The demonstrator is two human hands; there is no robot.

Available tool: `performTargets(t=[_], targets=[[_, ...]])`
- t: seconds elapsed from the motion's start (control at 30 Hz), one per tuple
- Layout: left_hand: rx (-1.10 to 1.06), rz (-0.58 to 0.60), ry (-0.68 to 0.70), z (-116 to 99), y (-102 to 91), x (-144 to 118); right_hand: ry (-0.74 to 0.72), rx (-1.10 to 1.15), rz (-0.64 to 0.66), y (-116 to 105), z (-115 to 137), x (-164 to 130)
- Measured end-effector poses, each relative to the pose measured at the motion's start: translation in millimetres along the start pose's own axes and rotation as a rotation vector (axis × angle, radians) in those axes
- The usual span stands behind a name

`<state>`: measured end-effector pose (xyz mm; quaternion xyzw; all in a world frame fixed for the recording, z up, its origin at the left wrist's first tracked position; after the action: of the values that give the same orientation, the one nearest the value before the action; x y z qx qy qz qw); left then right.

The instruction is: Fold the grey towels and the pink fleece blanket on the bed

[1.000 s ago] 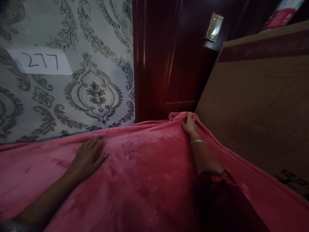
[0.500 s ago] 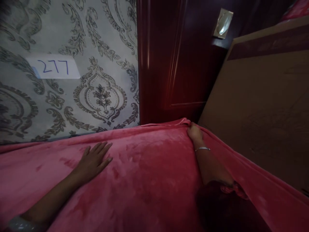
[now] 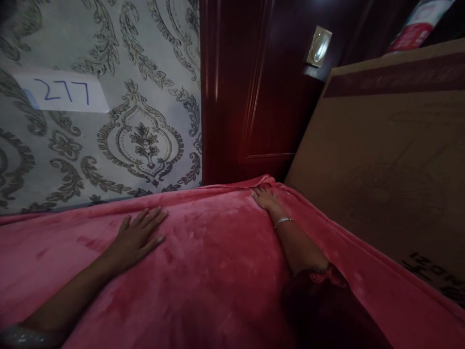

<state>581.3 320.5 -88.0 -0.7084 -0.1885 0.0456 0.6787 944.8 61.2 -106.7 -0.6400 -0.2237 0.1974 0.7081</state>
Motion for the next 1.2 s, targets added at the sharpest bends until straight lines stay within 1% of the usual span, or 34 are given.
performTargets(t=[0.1, 0.13, 0.2, 0.23, 0.27, 0.3, 0.33, 0.4, 0.47, 0.5, 0.53, 0.57, 0.6, 0.63, 0.67, 0.7, 0.73, 0.77, 0.8, 0.87, 0.93, 1.0, 1.03, 1.1, 1.13, 1.2], targets=[[-0.027, 0.027, 0.045, -2, 3.8, 1, 0.015, -0.009, -0.013, -6, 9, -14], [-0.029, 0.027, 0.043, -2, 4.7, 1, -0.020, -0.006, -0.038, -6, 18, -23], [-0.024, 0.021, 0.035, -1, 6.0, 2, -0.188, 0.024, -0.075, -3, 45, -42], [-0.017, 0.021, 0.032, -1, 6.6, 3, -0.284, 0.052, -0.069, 1, 58, -51], [-0.009, 0.026, 0.032, -1, 7.4, 3, -0.360, 0.082, -0.046, 5, 69, -60], [-0.001, 0.034, 0.030, -1, 8.1, 3, -0.400, 0.109, -0.009, 10, 77, -66], [0.005, 0.041, 0.026, 0, 8.4, 3, -0.399, 0.127, 0.031, 13, 80, -68], [0.008, 0.041, 0.023, 0, 7.4, 3, -0.330, 0.135, 0.082, 14, 81, -70], [-0.001, 0.001, 0.048, -2, 3.4, 3, -0.247, 0.131, 0.070, 7, 85, -72], [-0.010, -0.028, 0.084, -5, 1.2, 3, -0.243, 0.138, 0.039, 2, 93, -77], [-0.022, -0.053, 0.133, -9, -0.2, 3, -0.288, 0.148, 0.005, -2, 106, -83], [-0.035, -0.062, 0.185, -13, 0.2, 2, -0.381, 0.163, -0.023, -5, 124, -92], [-0.045, -0.052, 0.230, -17, 2.6, 2, -0.507, 0.180, -0.034, -6, 144, -102], [-0.049, -0.026, 0.259, -19, 6.6, 2, -0.629, 0.194, -0.024, -5, 162, -112], [-0.047, 0.004, 0.272, -20, 11.1, 2, -0.706, 0.201, 0.005, -2, 173, -119], [-0.040, 0.030, 0.274, -20, 15.1, 3, -0.720, 0.199, 0.039, 2, 176, -120], [-0.031, 0.046, 0.274, -19, 18.0, 3, -0.679, 0.192, 0.066, 5, 170, -115], [-0.021, 0.052, 0.272, -18, 19.7, 4, -0.606, 0.181, 0.082, 6, 155, -107], [-0.012, 0.052, 0.270, -18, 20.6, 5, -0.520, 0.168, 0.091, 5, 134, -98], [0.004, 0.044, 0.269, -16, 20.8, 7, -0.354, 0.147, 0.086, 0, 80, -80], [0.017, 0.025, 0.275, -15, 19.4, 7, -0.183, 0.130, 0.056, -7, 17, -68], [0.025, 0.008, 0.292, -16, 18.0, 7, -0.018, 0.114, 0.017, -12, -41, -62], [0.028, 0.001, 0.298, -15, 17.7, 7, 0.048, 0.108, -0.003, -13, -64, -61], [0.036, -0.008, 0.301, -14, 17.9, 7, 0.134, 0.102, -0.038, -13, -95, -61], [0.041, -0.016, 0.300, -13, 18.0, 8, 0.157, 0.101, -0.050, -12, -103, -60], [0.050, -0.035, 0.301, -12, 18.0, 9, 0.180, 0.103, -0.067, -10, -111, -59]])
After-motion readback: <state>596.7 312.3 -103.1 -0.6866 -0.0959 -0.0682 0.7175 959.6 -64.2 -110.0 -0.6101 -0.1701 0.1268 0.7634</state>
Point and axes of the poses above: each hand's wrist, its own x-axis towards the middle knuckle, its own y-axis out of the palm, z = x × y, the point moved 9 cm from there along x, towards the middle knuckle, and after that the axes turned 3 degrees about -y, right-handed, at the moved point
